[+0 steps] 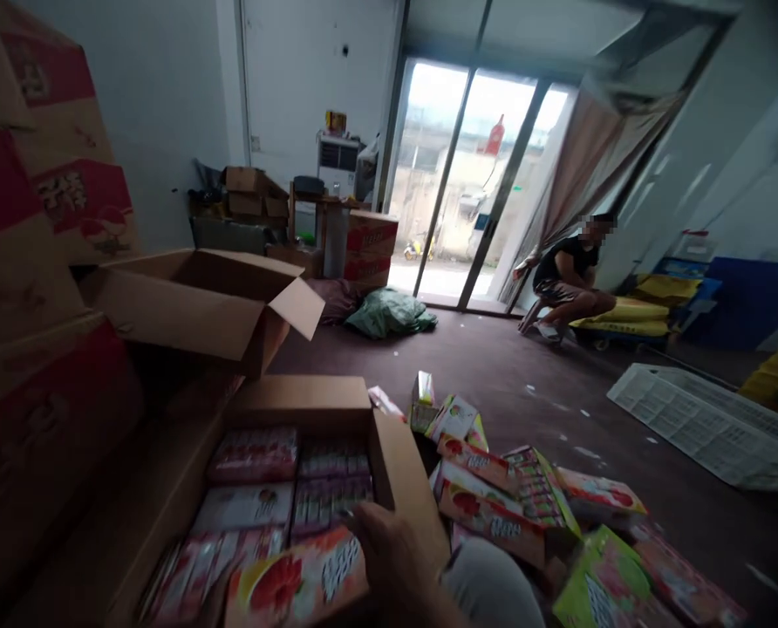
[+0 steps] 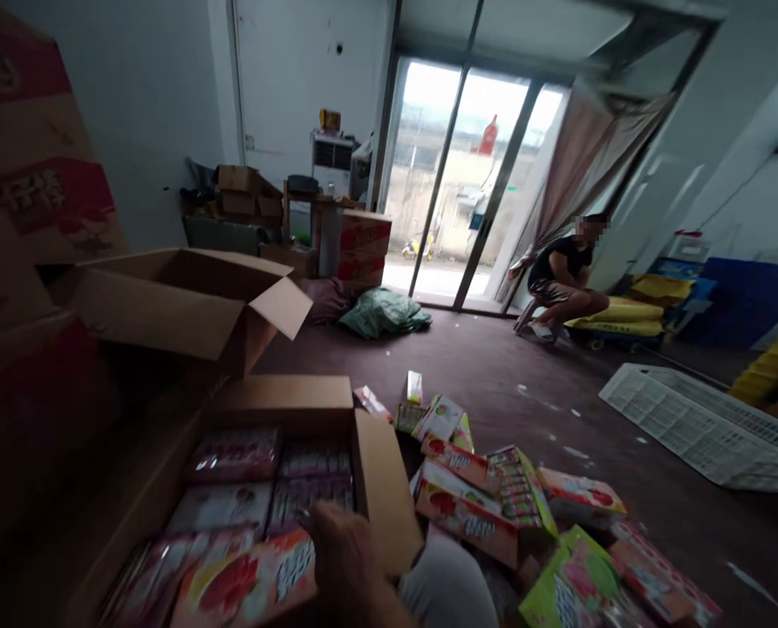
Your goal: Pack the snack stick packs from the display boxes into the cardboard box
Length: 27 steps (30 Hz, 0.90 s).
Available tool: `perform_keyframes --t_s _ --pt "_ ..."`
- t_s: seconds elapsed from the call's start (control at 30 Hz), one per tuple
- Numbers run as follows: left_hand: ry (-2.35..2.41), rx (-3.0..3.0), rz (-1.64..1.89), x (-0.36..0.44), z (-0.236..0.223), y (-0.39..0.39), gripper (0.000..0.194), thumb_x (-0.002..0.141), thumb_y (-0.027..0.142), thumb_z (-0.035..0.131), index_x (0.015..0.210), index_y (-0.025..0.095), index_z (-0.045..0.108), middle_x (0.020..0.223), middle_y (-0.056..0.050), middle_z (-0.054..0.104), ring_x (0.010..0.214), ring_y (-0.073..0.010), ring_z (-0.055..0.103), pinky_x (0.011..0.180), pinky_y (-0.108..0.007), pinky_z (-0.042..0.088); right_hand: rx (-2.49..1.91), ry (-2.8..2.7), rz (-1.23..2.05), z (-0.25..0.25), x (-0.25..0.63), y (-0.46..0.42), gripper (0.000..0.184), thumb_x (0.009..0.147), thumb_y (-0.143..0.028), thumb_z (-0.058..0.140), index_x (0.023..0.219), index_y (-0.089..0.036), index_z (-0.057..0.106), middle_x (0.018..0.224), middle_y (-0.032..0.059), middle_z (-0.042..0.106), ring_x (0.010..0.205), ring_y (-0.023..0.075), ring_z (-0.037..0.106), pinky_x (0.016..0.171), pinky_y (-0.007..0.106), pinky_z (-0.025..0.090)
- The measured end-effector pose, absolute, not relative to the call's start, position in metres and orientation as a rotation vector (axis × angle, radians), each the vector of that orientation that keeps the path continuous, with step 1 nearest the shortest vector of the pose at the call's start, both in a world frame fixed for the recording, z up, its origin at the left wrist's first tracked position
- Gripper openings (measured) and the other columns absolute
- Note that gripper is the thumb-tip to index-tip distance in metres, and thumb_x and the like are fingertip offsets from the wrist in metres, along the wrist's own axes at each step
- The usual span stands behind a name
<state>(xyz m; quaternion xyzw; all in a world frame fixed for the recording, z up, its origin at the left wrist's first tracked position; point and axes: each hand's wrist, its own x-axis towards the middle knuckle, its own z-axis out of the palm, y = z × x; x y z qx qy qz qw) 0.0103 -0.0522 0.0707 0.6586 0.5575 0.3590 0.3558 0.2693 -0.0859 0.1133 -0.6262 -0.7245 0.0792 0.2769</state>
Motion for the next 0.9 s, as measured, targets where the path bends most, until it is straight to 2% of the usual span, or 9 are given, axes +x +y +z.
perform_keyframes --t_s 0.03,0.1,0.17,0.23,0.37,0.57,0.7,0.8,0.9 --pt "1.461 1.675 0.900 0.008 0.067 -0.062 0.067 0.060 0.047 0.077 0.125 0.033 0.061 0.112 -0.005 0.068 0.100 -0.0286 0.066 0.075 -0.044 0.057 -1.704 -2.118 0.249 0.123 0.261 -0.089 0.026 0.095 -0.031 0.046 0.075 -0.021 0.060 0.070 0.0018 0.066 0.063 0.0147 0.061 0.057 0.024 0.034" --pt "1.485 1.618 0.858 0.005 0.060 -0.078 0.082 0.050 0.043 0.082 0.127 0.030 0.057 0.116 -0.006 0.067 0.105 -0.0309 0.064 0.083 -0.044 0.057 -1.745 -2.408 0.312 0.142 0.248 -0.091 0.017 0.088 -0.033 0.057 0.077 -0.020 0.060 0.073 0.0022 0.068 0.066 0.0152 0.060 0.057 0.026 0.027" --pt "1.383 1.616 0.886 0.002 0.052 -0.087 0.095 0.044 0.041 0.086 0.130 0.021 0.050 0.118 -0.012 0.064 0.108 -0.0313 0.063 0.093 -0.043 0.053 -1.737 -2.569 0.312 0.156 0.237 -0.089 0.018 0.093 -0.030 0.050 0.084 -0.020 0.062 0.079 0.0032 0.069 0.070 0.0151 0.061 0.059 0.027 0.025" --pt "1.291 1.660 0.924 0.000 0.048 -0.090 0.095 0.049 0.043 0.086 0.131 0.018 0.045 0.121 -0.014 0.061 0.111 -0.0309 0.061 0.097 -0.044 0.050 -1.686 -2.703 0.285 0.164 0.223 -0.085 0.019 0.095 -0.025 0.045 0.089 -0.021 0.062 0.083 0.0039 0.070 0.073 0.0154 0.062 0.060 0.028 0.024" --pt "1.335 1.690 0.890 0.001 0.050 -0.090 0.086 0.054 0.050 0.086 0.123 0.021 0.044 0.110 -0.009 0.062 0.101 -0.0283 0.062 0.090 -0.043 0.051 -1.551 -2.912 0.276 0.170 0.185 -0.085 0.015 0.093 -0.021 0.048 0.092 -0.020 0.063 0.088 0.0052 0.070 0.078 0.0179 0.063 0.061 0.030 0.027" --pt "1.334 1.732 0.900 0.004 0.045 -0.093 0.086 0.055 0.050 0.085 0.123 0.019 0.042 0.111 -0.011 0.058 0.109 -0.0319 0.059 0.094 -0.047 0.049 -1.574 -3.118 0.129 0.173 0.155 -0.087 0.026 0.094 -0.011 0.040 0.105 -0.013 0.063 0.098 0.0127 0.069 0.086 0.0231 0.065 0.065 0.031 0.037" --pt "1.310 1.741 0.934 0.002 0.036 -0.092 0.083 0.056 0.049 0.085 0.122 0.019 0.044 0.112 -0.011 0.059 0.106 -0.0316 0.060 0.092 -0.046 0.050 -1.663 -3.177 0.058 0.172 0.178 -0.085 0.027 0.094 -0.010 0.038 0.108 -0.013 0.061 0.096 0.0140 0.068 0.086 0.0241 0.066 0.066 0.031 0.041" --pt "1.275 1.768 0.951 0.002 0.035 -0.090 0.083 0.057 0.044 0.085 0.125 0.019 0.043 0.114 -0.012 0.058 0.107 -0.0318 0.059 0.094 -0.047 0.049 -1.820 -3.149 0.024 0.167 0.215 -0.083 0.024 0.093 -0.010 0.040 0.100 -0.014 0.063 0.092 0.0133 0.069 0.085 0.0233 0.067 0.066 0.029 0.040" --pt "1.286 1.752 0.927 0.002 0.040 -0.090 0.081 0.057 0.045 0.085 0.122 0.018 0.045 0.110 -0.012 0.060 0.105 -0.0314 0.061 0.092 -0.045 0.051 -1.919 -3.086 0.016 0.167 0.272 -0.081 0.025 0.092 -0.009 0.042 0.102 -0.015 0.063 0.094 0.0117 0.069 0.087 0.0226 0.067 0.066 0.029 0.037"
